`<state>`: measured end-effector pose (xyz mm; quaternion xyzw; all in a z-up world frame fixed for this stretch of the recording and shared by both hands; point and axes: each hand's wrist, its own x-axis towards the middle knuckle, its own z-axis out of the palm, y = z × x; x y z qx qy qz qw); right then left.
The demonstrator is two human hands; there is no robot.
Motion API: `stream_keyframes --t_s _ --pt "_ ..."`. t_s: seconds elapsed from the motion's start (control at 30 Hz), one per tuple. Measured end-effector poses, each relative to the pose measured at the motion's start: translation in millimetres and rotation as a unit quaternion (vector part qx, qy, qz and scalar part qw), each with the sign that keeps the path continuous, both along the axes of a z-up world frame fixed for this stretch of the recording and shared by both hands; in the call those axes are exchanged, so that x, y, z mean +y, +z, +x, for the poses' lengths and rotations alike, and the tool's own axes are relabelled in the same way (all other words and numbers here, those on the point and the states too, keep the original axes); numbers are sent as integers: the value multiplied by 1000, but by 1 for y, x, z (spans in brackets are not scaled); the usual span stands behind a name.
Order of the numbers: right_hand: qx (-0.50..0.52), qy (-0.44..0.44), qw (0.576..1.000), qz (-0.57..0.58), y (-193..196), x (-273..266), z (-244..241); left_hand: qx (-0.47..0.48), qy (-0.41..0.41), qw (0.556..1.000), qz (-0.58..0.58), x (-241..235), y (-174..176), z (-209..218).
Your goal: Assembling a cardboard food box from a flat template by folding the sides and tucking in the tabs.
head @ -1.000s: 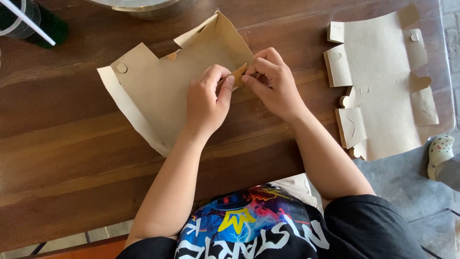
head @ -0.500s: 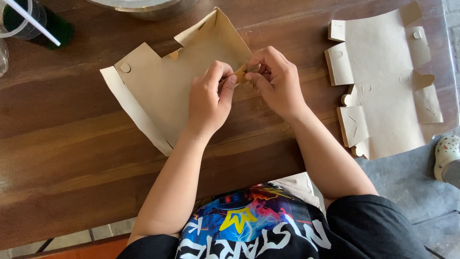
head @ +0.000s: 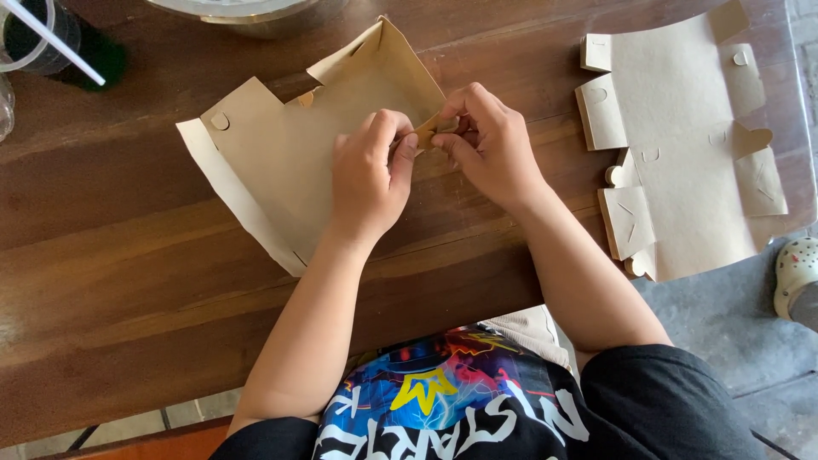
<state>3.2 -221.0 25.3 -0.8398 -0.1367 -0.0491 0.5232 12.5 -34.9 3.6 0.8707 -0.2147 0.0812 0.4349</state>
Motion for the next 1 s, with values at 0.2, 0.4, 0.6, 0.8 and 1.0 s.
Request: stream_keyframes --t_s 0.2,0.4,0.6,0.8,1.0 --pt "-53 16 995 86 -24 -5 4 -26 17 999 -27 -2 -8 0" --pt "-111 24 993 9 -27 -7 6 -32 5 999 -8 -3 -6 0" --pt "-103 14 994 35 -25 -5 5 -29 8 999 -11 -4 -4 0" --pt "-137 25 990 4 -24 -10 6 -68 8 998 15 -4 -4 0" --pt "-176 46 979 -91 -8 -8 3 -82 -10 997 7 -1 -11 1"
